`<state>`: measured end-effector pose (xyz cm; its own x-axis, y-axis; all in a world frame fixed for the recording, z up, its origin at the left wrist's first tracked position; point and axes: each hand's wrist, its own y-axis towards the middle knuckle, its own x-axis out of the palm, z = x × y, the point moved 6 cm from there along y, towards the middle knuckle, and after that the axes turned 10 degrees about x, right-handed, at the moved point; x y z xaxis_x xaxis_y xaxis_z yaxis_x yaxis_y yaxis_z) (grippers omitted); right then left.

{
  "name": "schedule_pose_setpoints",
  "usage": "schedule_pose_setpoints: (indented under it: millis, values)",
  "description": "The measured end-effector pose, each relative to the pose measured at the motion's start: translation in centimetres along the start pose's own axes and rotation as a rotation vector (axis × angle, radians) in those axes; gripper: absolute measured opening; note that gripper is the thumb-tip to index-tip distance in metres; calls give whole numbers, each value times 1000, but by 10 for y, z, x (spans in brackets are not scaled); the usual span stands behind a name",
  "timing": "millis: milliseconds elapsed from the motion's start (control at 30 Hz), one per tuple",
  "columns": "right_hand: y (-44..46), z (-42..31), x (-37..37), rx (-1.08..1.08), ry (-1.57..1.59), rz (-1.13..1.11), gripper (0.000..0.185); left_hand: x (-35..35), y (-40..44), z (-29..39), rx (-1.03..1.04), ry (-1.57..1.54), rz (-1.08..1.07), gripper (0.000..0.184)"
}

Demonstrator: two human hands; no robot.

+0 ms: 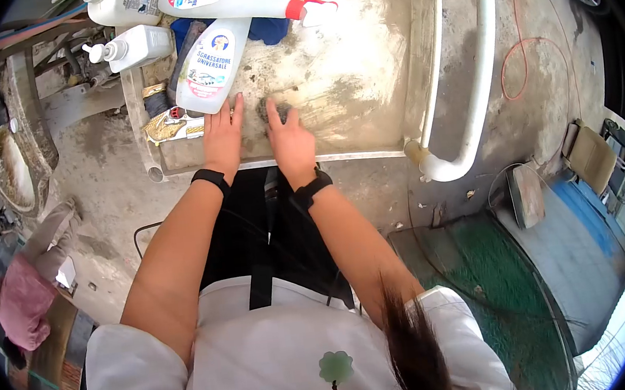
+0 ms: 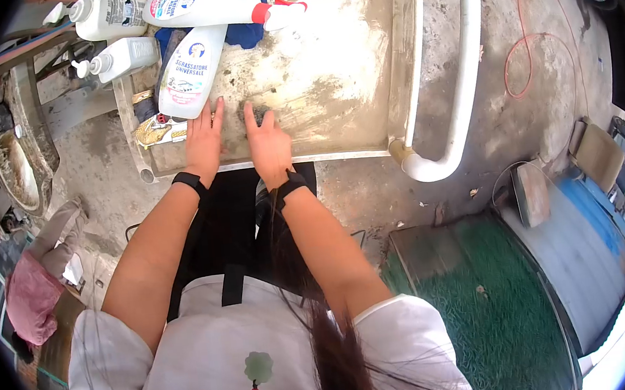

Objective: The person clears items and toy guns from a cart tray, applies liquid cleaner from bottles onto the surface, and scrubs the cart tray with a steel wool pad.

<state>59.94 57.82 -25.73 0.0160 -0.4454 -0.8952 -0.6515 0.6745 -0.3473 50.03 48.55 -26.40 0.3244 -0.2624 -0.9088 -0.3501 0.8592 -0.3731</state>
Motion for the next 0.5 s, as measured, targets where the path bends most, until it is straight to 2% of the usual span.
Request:
schedule_pose_setpoints:
  millis: [100,133,200,367,467,500]
  values:
    - [-10,-17,9,-191,-2,-121,61,-4,3,0,7,1,-13,79]
    - [-3,-5,5,-216,-19,-97,58,-4,1,0,16,1,-32,79]
    - [12,35,-11,-166,-17,-17,55,-2,0,-2,18,-1,-45,79]
    - [23,123,-56,251,-124,84,57,-1,2,1,-13,41,-80,79]
    - [-4,71,-19,41,-55,96,53,3,4,0,-12,48,-36,78]
    - [-17,36,-13,-130,-26,45,48,3,4,1,-12,37,-30,77]
